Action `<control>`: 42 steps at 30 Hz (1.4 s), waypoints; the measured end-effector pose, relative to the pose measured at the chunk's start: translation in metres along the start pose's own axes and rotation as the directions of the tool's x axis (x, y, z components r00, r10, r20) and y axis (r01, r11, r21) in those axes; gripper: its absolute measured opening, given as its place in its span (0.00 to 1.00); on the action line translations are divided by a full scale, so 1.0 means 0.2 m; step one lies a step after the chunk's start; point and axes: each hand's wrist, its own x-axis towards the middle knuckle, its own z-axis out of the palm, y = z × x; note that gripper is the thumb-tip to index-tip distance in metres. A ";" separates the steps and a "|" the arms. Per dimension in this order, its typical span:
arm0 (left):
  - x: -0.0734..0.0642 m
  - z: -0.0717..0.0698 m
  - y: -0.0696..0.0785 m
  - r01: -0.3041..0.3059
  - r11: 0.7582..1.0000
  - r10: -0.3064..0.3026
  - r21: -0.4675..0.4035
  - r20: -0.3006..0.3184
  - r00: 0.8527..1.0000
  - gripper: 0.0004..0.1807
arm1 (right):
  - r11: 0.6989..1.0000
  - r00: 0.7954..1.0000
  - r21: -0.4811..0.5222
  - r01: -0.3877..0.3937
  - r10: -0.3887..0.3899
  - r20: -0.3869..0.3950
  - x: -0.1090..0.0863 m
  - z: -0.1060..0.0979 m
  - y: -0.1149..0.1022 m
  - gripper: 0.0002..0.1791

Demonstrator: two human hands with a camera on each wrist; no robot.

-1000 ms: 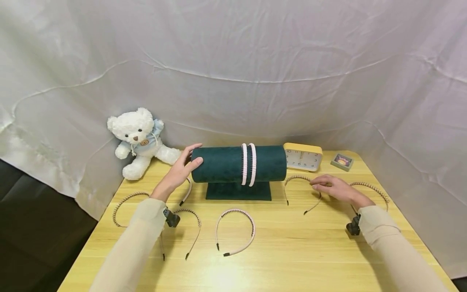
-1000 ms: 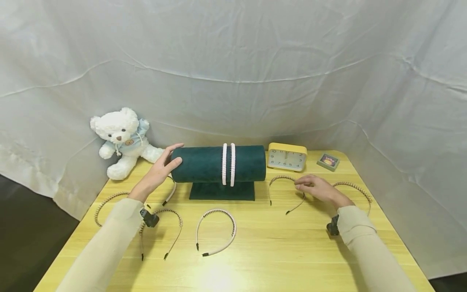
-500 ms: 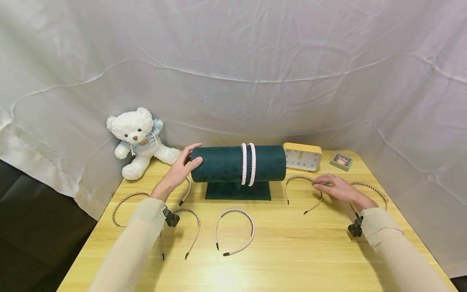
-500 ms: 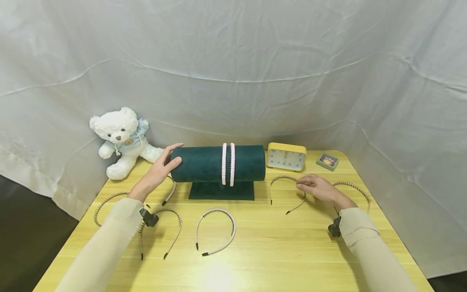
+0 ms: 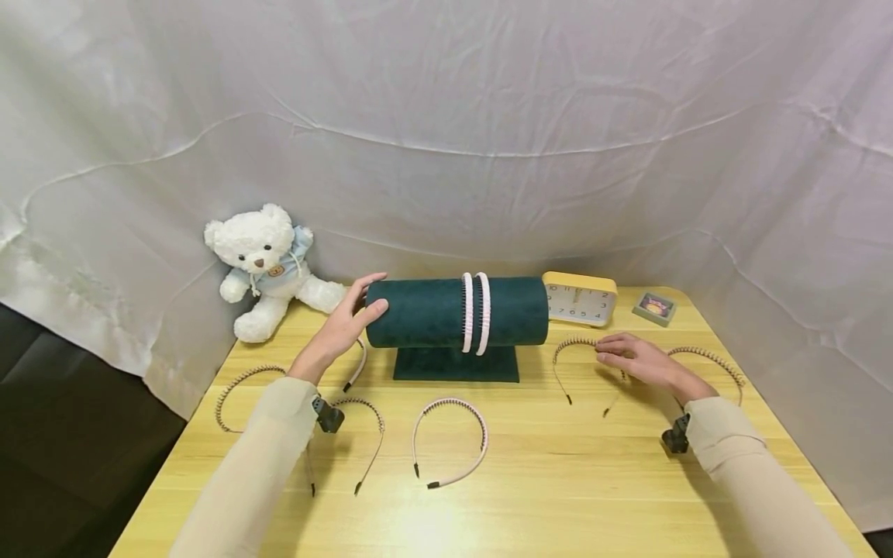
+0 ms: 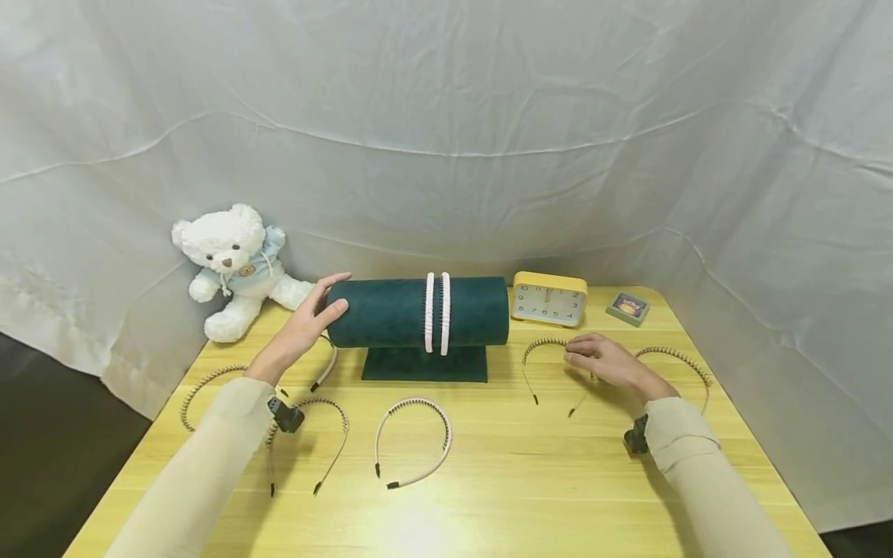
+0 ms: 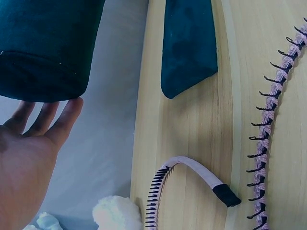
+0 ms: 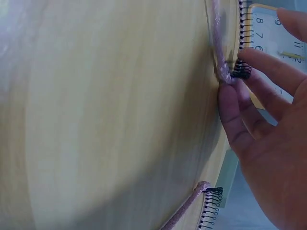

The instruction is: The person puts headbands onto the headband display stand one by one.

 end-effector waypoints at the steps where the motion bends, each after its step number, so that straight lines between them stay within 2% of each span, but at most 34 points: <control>1: 0.00 0.00 0.00 0.001 1.000 -0.001 -0.001 -0.001 1.000 0.33 | 1.000 1.000 0.003 -0.003 0.003 -0.003 0.00 0.00 0.00 0.31; 9: 0.00 0.00 0.00 0.009 1.000 -0.009 0.003 0.004 1.000 0.34 | 0.998 0.999 0.047 -0.036 0.037 -0.035 -0.03 -0.04 -0.02 0.31; 16: 0.00 0.00 0.00 0.015 1.000 -0.015 0.023 0.006 1.000 0.34 | 0.996 0.998 0.085 -0.002 0.007 -0.063 -0.05 -0.04 0.02 0.22; 21: 0.00 0.00 0.00 0.013 1.000 -0.013 0.020 0.005 1.000 0.33 | 0.968 1.000 0.251 -0.018 0.021 -0.007 -0.07 -0.05 0.03 0.22; 24: 0.00 0.00 0.00 0.013 1.000 -0.013 0.016 0.007 1.000 0.34 | 0.949 0.999 0.313 -0.042 0.033 0.035 -0.08 -0.05 0.03 0.24; 34: 0.00 0.00 0.00 0.011 1.000 -0.011 0.008 0.007 1.000 0.34 | 0.917 0.996 0.390 -0.078 0.052 0.076 -0.08 -0.05 0.07 0.24; 42: 0.00 0.00 0.00 0.009 1.000 -0.009 0.003 0.007 1.000 0.33 | 0.902 0.996 0.431 -0.025 -0.016 0.090 -0.10 -0.05 0.10 0.25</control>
